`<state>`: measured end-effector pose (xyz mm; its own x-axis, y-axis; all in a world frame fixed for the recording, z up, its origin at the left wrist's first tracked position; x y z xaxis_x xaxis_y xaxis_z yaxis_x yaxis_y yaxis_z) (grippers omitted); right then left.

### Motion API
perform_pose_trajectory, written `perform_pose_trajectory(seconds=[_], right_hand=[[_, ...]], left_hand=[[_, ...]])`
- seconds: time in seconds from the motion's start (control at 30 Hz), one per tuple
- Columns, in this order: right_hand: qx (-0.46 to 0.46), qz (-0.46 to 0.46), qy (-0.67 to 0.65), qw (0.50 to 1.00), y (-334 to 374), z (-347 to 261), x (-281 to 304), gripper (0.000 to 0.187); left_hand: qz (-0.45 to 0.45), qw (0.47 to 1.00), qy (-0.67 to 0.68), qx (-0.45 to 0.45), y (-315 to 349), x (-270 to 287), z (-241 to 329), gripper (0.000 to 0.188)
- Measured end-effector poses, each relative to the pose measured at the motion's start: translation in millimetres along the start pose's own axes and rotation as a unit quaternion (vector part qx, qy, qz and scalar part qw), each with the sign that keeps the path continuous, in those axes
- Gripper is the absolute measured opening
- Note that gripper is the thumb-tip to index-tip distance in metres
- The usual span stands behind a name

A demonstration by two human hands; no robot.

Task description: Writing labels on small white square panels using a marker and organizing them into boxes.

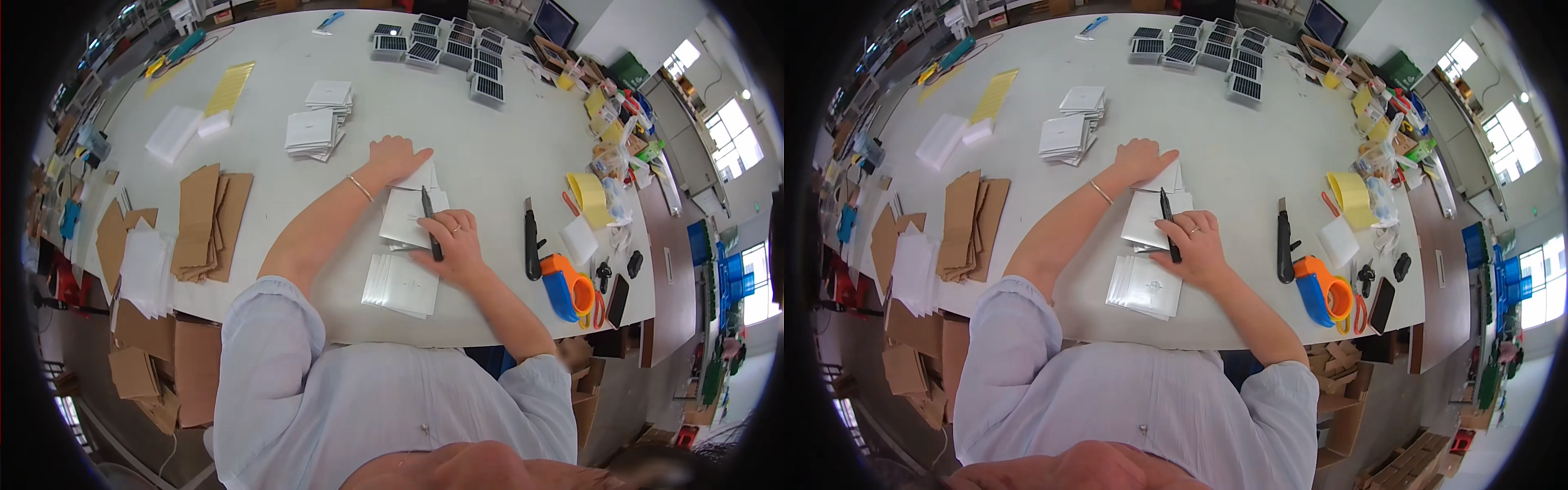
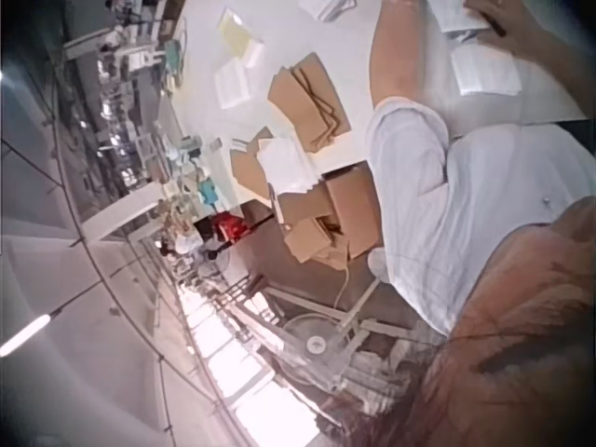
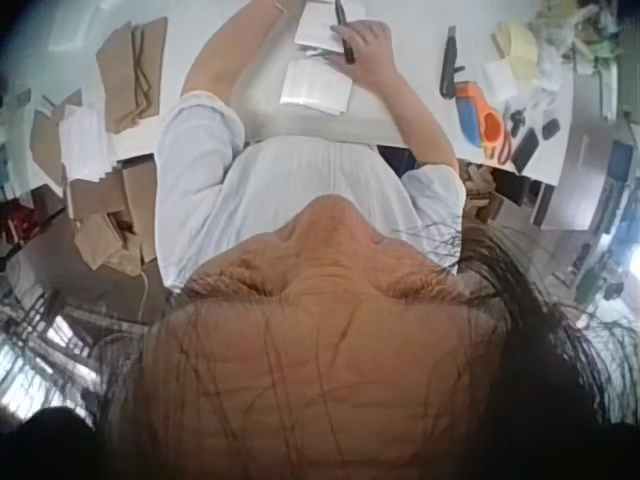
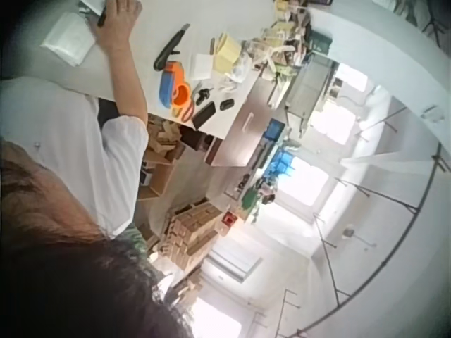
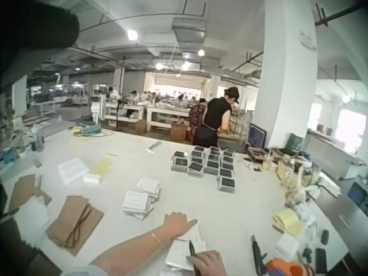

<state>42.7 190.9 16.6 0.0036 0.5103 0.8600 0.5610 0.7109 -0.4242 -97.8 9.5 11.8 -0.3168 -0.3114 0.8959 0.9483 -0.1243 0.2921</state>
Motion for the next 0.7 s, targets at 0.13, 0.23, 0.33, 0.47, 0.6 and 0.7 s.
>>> perform_pose_trajectory(seconds=[0.13,0.23,0.33,0.47,0.6,0.7], right_hand=[[-0.01,-0.012,0.001,1.0,8,11,-2,0.048],[-0.125,0.048,-0.177,0.975,21,35,-10,0.04],[-0.226,0.072,-0.369,0.899,19,54,-24,0.034],[-0.28,0.13,-0.594,0.743,5,53,-47,0.035],[-0.308,0.185,-0.581,0.731,-6,24,-48,0.04],[-0.313,0.175,-0.56,0.746,-3,18,-52,0.045]], left_hand=[[0.222,0.957,0.18,-0.047,17,-27,-30,0.08],[0.198,0.866,0.456,-0.055,63,-61,-43,0.088],[0.15,0.823,0.545,-0.058,114,-87,-28,0.092],[-0.019,0.732,0.675,-0.091,132,-88,-8,0.095],[-0.007,0.732,0.665,-0.15,124,-91,8,0.095],[0.034,0.811,0.582,-0.045,132,-84,16,0.095]])
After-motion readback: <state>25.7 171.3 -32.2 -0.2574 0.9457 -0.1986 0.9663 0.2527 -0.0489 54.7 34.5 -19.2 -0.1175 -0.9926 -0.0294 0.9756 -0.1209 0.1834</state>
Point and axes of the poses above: each hand's wrist, its own y-axis away from the middle knuckle, its own x-axis out of the back of the hand, z = x × y, the point moved 2 cm from there along -y, towards the middle knuckle, and after that the axes turned 14 degrees about -z, right-handed, at the moved point
